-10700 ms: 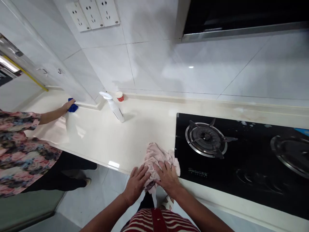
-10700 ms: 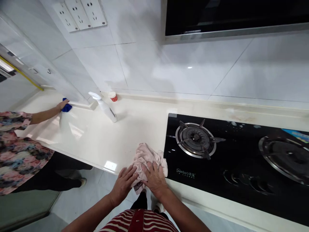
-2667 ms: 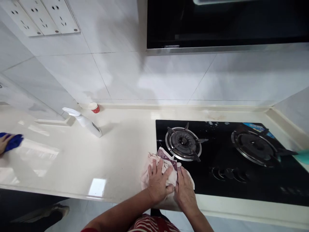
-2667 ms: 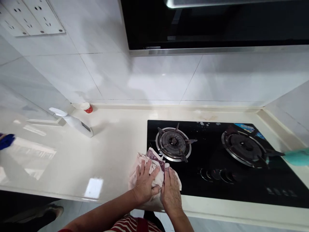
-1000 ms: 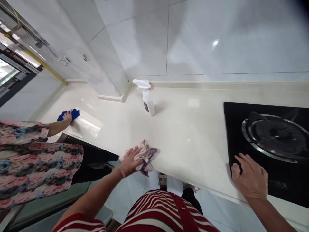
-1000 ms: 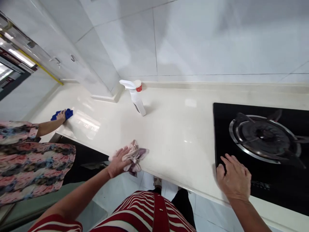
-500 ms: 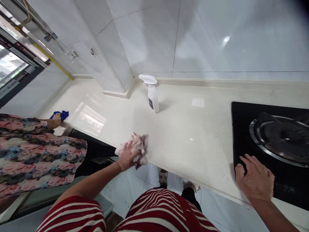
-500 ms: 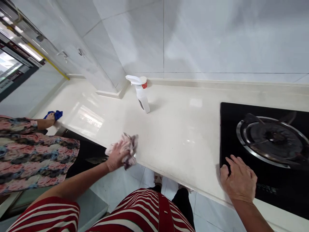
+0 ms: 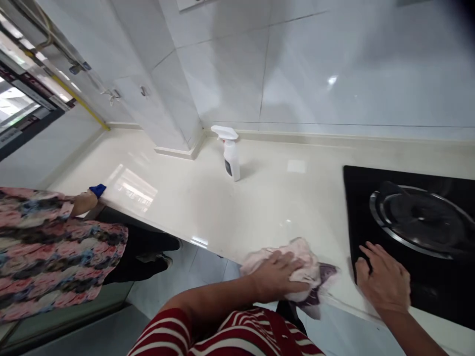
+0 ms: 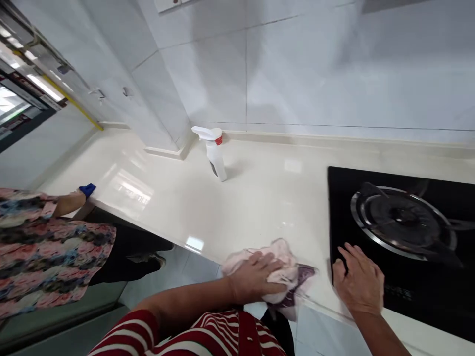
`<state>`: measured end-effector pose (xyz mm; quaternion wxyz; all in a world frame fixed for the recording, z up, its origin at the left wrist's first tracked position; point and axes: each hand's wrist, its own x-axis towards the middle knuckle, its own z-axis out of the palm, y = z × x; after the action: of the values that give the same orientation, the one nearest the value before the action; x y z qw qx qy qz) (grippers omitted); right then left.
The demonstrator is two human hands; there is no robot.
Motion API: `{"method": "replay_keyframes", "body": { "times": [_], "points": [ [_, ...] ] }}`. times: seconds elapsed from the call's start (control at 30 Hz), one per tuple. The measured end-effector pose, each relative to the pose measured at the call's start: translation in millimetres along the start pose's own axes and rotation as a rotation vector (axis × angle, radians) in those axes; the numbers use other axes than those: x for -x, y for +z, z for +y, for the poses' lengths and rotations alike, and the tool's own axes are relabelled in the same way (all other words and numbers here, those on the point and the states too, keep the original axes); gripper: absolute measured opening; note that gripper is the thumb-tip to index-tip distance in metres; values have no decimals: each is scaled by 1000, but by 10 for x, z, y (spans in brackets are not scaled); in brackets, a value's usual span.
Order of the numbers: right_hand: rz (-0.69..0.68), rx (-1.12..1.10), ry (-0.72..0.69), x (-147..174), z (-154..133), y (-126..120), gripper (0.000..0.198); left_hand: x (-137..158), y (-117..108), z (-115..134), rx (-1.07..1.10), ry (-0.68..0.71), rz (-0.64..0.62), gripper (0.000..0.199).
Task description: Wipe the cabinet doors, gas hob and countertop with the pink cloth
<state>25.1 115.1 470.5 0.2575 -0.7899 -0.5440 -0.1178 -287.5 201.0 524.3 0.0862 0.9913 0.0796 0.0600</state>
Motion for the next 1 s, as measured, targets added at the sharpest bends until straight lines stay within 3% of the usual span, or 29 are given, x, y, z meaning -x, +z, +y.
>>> {"method": "replay_keyframes", "body": {
  "times": [0.17,0.27,0.37,0.43,0.53,0.63,0.83,1.0],
  "points": [
    [-50,47,-1,-18,-26,-8,38,933,-272,-680,17,-180,-78,55],
    [-73,39,21,-62,-73,-38,36,1493,-500,-1178,-59,-195,-50,51],
    [-88,-1,45,-116,-127,-64,36,1791,-626,-1510,-109,-136,-39,51],
    [-87,-34,76,-150,-162,-69,36,1821,-615,-1576,-108,-157,-16,58],
    [-74,-132,129,-197,-207,-60,35,1670,-495,-1497,-93,-170,30,62],
    [-30,-189,151,-250,-229,-49,33,1333,-347,-1335,-84,-72,56,58],
    [147,-206,180,-324,-292,-145,25,321,-100,-917,-152,257,115,52],
    [245,-260,194,112,-474,-461,24,-524,179,-400,-154,422,115,53]
  ]
}}
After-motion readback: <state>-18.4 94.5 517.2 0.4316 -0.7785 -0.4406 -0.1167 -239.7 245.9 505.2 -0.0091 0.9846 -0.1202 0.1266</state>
